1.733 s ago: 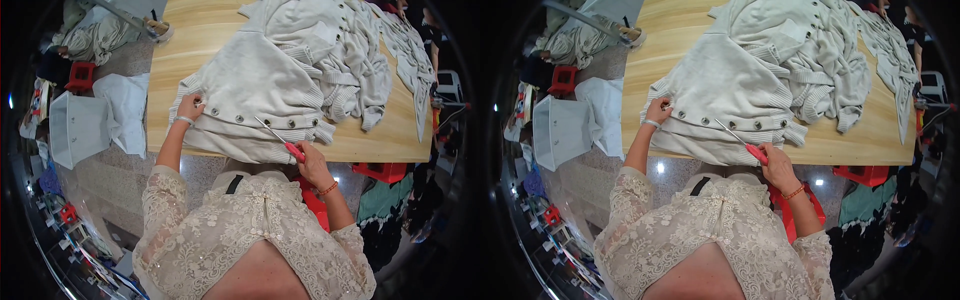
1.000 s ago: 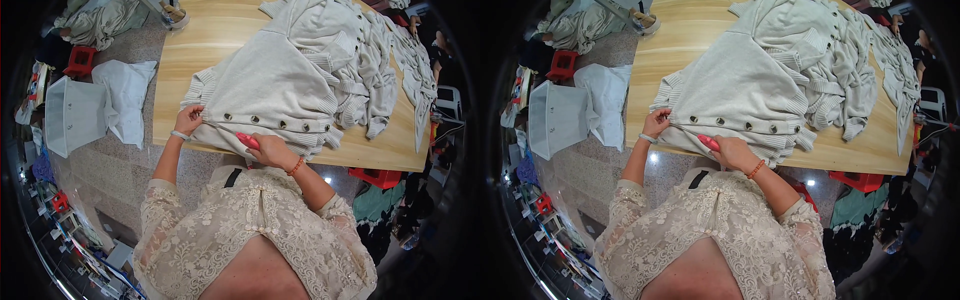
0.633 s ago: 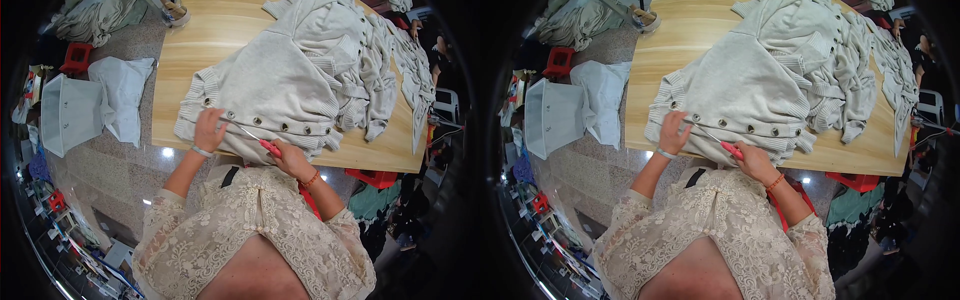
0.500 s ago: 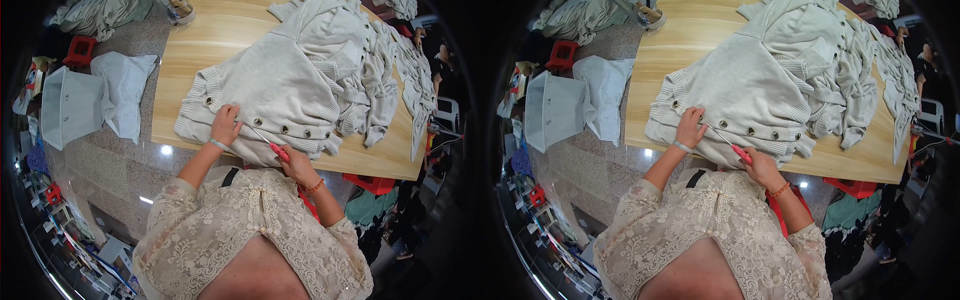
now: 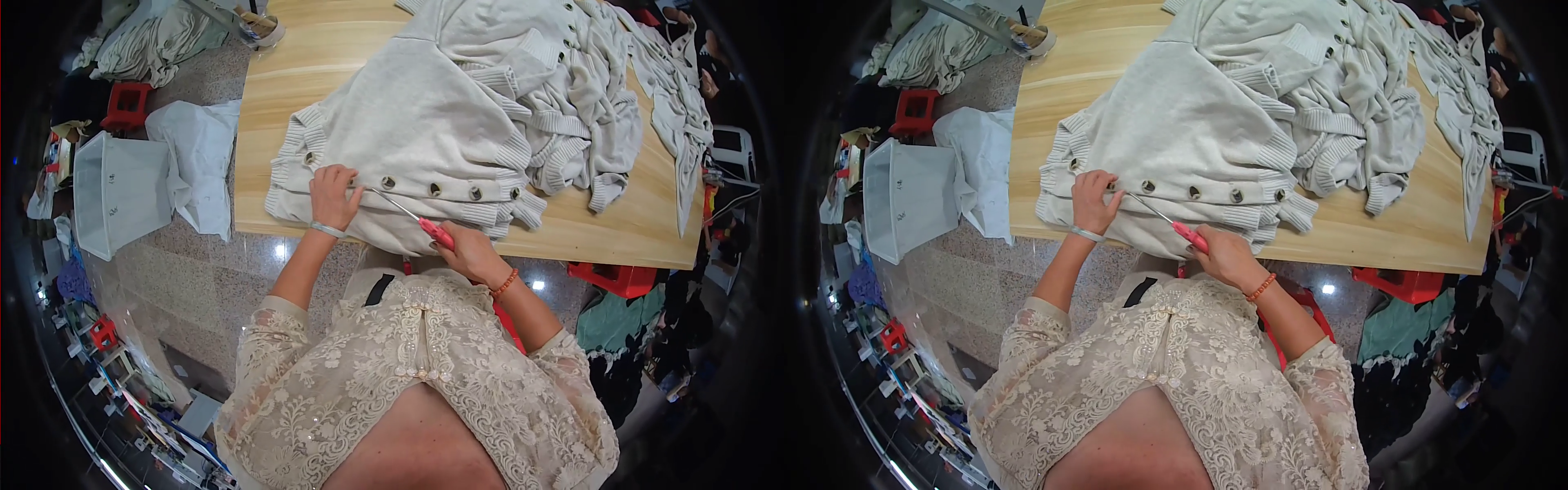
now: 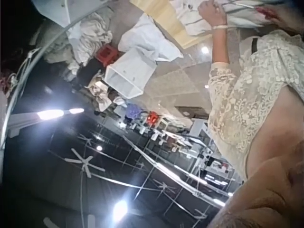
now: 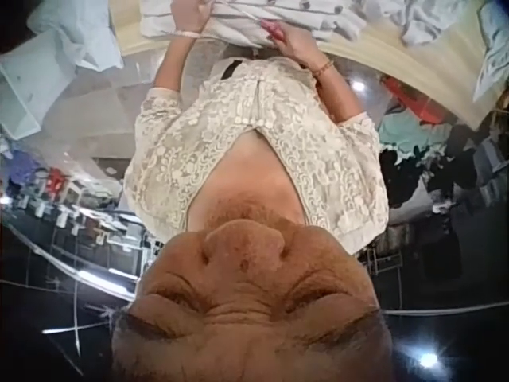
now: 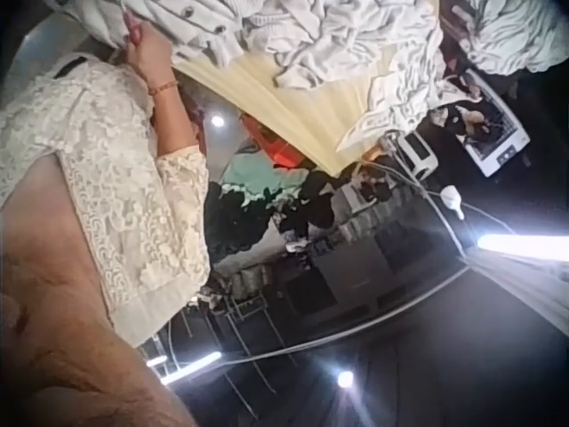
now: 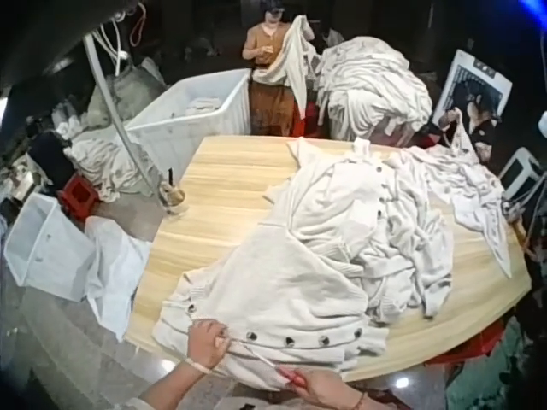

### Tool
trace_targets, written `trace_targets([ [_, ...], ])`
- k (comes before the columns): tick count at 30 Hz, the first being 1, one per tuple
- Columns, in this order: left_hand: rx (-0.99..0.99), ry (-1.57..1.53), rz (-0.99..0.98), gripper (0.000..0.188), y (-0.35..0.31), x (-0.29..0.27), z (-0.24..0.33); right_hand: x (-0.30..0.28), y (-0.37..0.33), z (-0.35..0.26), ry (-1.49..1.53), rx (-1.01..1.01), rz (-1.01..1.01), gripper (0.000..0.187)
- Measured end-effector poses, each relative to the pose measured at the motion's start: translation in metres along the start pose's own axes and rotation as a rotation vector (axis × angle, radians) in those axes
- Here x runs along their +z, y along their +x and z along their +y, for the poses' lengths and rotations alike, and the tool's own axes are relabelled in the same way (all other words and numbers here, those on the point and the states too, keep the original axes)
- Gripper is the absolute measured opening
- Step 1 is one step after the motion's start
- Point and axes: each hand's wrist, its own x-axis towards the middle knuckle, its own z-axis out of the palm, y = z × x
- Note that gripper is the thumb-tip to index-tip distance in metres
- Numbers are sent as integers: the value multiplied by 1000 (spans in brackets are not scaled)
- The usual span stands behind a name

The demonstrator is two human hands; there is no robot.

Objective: The recorder is using scissors to trim loose threads and excess fabric from several white sweaters at a garment workshop table.

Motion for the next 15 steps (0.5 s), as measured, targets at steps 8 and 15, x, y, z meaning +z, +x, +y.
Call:
trace_targets([
  [8,-13,-266,-156,26,0,63,24,-15,-34,21,-65,132,21,24],
  [15,-254,-563,-381,17,3,51,13,6,-23,34,0,6,40,29],
])
